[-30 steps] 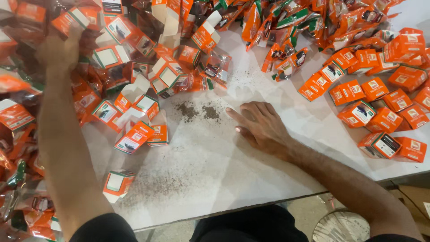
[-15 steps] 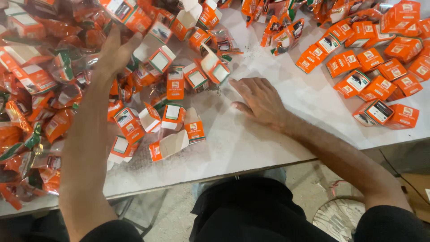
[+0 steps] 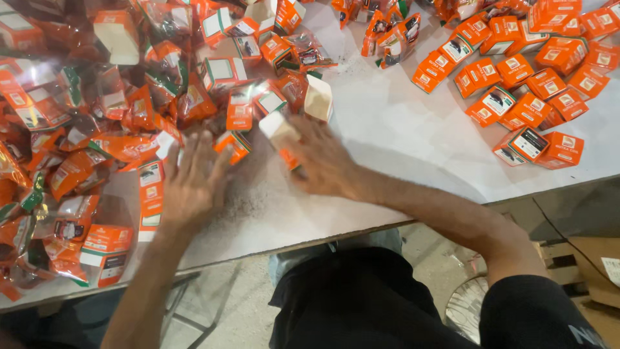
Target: The person packs small orange product boxes at a table. They pick up a folded box, open it, place a plastic-wrapped item inside, close the box, and set it with a growing pile of finished boxes, repeating the cycle continuously.
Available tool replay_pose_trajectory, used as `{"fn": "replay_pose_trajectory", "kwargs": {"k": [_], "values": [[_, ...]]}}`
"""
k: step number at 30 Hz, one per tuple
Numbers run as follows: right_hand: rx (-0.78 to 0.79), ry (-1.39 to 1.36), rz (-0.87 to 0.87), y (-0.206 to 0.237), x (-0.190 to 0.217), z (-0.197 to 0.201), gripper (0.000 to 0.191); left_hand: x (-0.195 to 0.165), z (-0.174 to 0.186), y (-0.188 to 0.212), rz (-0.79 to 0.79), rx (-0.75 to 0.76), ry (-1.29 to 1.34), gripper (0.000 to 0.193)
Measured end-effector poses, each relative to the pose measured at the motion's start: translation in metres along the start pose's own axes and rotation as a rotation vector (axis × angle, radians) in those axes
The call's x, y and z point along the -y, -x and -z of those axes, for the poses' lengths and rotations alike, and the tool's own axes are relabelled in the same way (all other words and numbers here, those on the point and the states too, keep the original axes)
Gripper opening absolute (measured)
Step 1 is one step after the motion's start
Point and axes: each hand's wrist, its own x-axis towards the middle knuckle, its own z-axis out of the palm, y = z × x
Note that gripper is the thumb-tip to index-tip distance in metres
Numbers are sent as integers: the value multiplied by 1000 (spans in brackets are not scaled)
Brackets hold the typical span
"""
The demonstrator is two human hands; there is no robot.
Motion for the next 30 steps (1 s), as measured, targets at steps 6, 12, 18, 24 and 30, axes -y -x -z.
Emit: {"fn": "replay_pose_trajectory", "kwargs": {"k": [6, 12, 18, 24, 30], "values": [[-75, -181, -342, 28, -69, 49, 51, 9, -6, -40, 148, -211, 1, 66], [-96, -135, -158, 67, -55, 48, 57, -71, -51, -132, 43, -102, 243, 41], [-39, -169, -215, 85, -46, 54, 50, -61, -135, -203, 132, 202, 117, 56], [-101, -304, -294, 93, -43, 65, 54, -50, -78, -171, -8, -244, 365, 51], [-35, -358, -296, 82, -30, 61, 60, -107, -15, -85, -215, -568, 802, 44]]}}
